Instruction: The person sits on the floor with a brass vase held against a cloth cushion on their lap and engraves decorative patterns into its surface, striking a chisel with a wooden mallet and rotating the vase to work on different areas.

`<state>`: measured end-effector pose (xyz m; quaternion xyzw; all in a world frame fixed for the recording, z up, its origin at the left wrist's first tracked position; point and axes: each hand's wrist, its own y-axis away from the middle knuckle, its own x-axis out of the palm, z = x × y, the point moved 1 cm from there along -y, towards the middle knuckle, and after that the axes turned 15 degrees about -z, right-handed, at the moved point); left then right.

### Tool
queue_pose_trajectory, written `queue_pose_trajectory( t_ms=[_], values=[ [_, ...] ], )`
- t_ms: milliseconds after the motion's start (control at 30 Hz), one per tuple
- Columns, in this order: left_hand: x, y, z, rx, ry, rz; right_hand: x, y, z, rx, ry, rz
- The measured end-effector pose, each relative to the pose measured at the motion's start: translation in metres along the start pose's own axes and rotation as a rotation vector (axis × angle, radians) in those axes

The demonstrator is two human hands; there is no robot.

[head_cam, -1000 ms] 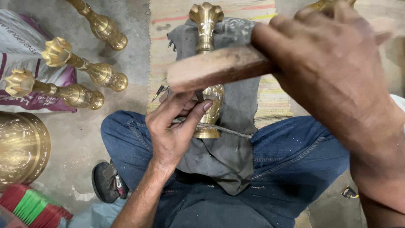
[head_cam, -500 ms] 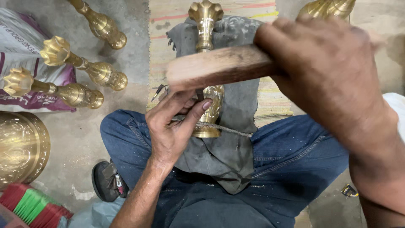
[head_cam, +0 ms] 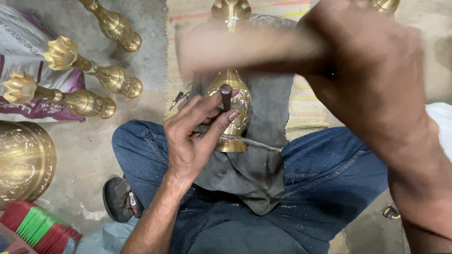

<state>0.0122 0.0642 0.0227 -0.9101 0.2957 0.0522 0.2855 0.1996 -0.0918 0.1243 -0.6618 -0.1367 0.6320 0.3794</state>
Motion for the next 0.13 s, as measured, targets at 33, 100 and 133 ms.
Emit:
queue_pose_trajectory(
  t_ms=[33, 100, 133],
  values=[
    [-0.0009, 0.0014, 0.0012, 0.002, -0.015, -0.009, 0.0025, 0.0015, 0.0024, 0.259, -0.229, 0.065],
    [-0.0003, 0.0012, 0.0039, 0.015, -0.04, -0.026, 0.0027, -0.0002, 0.0046, 0.249, -0.183, 0.121],
    [-0.0003, 0.0009, 0.0048, 0.014, -0.03, -0.014, -0.0001, -0.0022, 0.0044, -0.016, 0.089, 0.112]
  ],
)
